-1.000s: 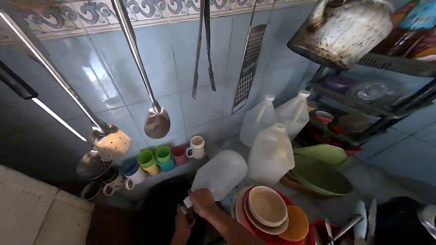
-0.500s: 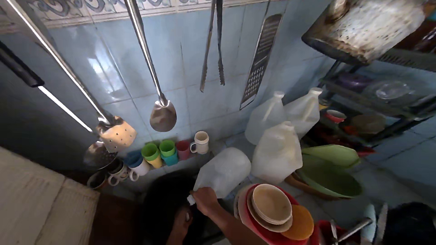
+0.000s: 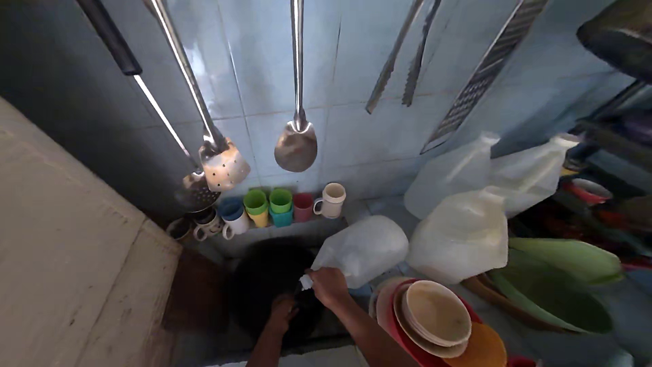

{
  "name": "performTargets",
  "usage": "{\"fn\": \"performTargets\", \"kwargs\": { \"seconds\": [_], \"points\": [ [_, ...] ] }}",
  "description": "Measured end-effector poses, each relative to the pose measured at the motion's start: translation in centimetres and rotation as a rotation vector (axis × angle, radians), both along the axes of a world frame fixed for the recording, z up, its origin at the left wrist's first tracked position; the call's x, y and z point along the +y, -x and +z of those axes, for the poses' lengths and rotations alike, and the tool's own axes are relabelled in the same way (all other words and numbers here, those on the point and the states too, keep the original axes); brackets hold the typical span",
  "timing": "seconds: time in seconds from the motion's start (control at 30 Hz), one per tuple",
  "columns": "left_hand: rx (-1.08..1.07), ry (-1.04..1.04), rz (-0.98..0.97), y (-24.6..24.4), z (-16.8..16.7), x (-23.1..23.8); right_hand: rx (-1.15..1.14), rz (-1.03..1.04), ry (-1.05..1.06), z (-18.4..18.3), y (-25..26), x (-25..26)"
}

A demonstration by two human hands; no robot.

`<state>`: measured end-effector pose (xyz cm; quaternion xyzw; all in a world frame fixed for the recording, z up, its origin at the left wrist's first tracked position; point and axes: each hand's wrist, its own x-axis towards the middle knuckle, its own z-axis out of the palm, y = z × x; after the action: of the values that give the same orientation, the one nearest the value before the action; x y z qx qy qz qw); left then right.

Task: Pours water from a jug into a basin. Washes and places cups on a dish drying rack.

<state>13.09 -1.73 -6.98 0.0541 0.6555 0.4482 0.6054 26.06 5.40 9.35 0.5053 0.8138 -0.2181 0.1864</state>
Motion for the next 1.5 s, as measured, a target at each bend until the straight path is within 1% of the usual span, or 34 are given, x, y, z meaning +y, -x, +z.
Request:
{"fn": "performTargets", "kwargs": {
  "seconds": [0.2, 0.33, 0.47, 0.63, 0.73, 0.83, 0.93, 1.03, 1.13, 1.27, 1.5],
  "points": [
    [-0.073, -0.009, 0.025, -0.1, 0.1, 0.6, -0.011, 0.006, -0.008, 0.0, 0.0, 0.0],
    [-0.113, 0.04, 0.024, -0.2, 0.6, 0.9, -0.004, 0.009, -0.004, -0.2, 0.0, 0.1],
    [-0.047, 0.045, -0.037, -0.3, 0.6, 0.9, 0.008, 0.008, -0.004, -0.1, -0.1, 0.0],
    [0.084, 0.006, -0.093, 0.2, -0.4, -0.1, 0.011, 0.016, 0.004, -0.2, -0.1, 0.0],
    [0.1, 0.063, -0.096, 0.9, -0.4, -0.8, 0.012, 0.012, 0.011, -0.2, -0.1, 0.1],
    [0.079, 0.13, -0.021, 1.6, -0.5, -1.2, 0.008, 0.028, 0.005, -0.3, -0.2, 0.1],
    [0.06, 0.132, 0.116, 2.2, -1.0, -1.5, 0.012, 0.031, 0.004, -0.2, -0.2, 0.1],
    [0.031, 0.142, 0.282, 2.5, -0.7, -1.6, 0.012, 0.031, 0.009, 0.0, -0.1, 0.2],
    [0.058, 0.123, 0.373, 2.8, -0.9, -2.0, 0.009, 0.031, 0.006, -0.3, -0.1, 0.2],
    [0.098, 0.126, 0.408, 3.1, -1.4, -2.0, 0.009, 0.037, -0.01, -0.4, -0.1, 0.1],
    [0.058, 0.112, 0.403, 3.1, -1.3, -1.9, 0.009, 0.036, -0.002, -0.4, -0.2, 0.2]
  ]
}}
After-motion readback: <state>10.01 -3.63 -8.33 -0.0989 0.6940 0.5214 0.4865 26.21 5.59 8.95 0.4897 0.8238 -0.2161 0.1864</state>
